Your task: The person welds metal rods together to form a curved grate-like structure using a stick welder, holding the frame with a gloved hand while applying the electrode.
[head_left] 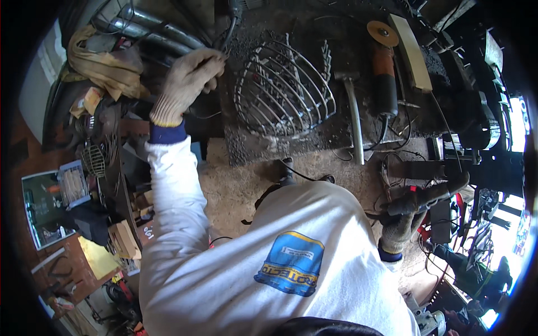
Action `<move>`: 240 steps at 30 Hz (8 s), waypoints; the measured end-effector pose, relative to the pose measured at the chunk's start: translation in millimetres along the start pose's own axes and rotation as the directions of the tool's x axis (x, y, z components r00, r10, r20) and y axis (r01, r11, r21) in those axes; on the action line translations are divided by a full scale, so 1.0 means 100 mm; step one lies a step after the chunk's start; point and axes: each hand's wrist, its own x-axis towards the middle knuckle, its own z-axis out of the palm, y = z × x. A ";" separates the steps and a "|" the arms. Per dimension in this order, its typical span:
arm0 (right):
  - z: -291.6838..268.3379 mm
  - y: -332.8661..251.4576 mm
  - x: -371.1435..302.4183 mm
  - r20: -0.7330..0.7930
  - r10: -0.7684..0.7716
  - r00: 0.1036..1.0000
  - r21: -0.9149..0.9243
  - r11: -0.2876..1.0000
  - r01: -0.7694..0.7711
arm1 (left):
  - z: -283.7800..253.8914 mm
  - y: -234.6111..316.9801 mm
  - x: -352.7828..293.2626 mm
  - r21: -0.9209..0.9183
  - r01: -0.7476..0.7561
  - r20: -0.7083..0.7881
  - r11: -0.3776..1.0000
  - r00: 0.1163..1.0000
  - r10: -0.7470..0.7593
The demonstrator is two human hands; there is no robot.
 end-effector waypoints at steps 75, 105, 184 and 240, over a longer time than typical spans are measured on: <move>1.10 -0.56 -0.41 -0.402 0.291 0.868 0.294 0.939 -0.179 | 1.34 -0.30 2.41 0.278 -0.960 0.961 -0.027 0.278 -0.008; 0.79 -0.24 -0.80 -0.538 0.370 0.758 0.359 0.914 -0.192 | 1.35 -0.43 2.55 0.328 -0.926 0.944 0.186 0.312 -0.110; -1.24 -0.02 -0.56 0.301 0.398 0.866 0.038 0.903 -0.428 | 3.80 1.46 -2.24 -0.111 -0.355 0.708 0.928 0.627 0.325; -0.90 0.43 -0.79 0.335 0.112 0.936 0.147 0.975 -0.169 | 1.85 -0.20 -1.97 0.555 -0.011 -0.390 0.832 0.880 0.272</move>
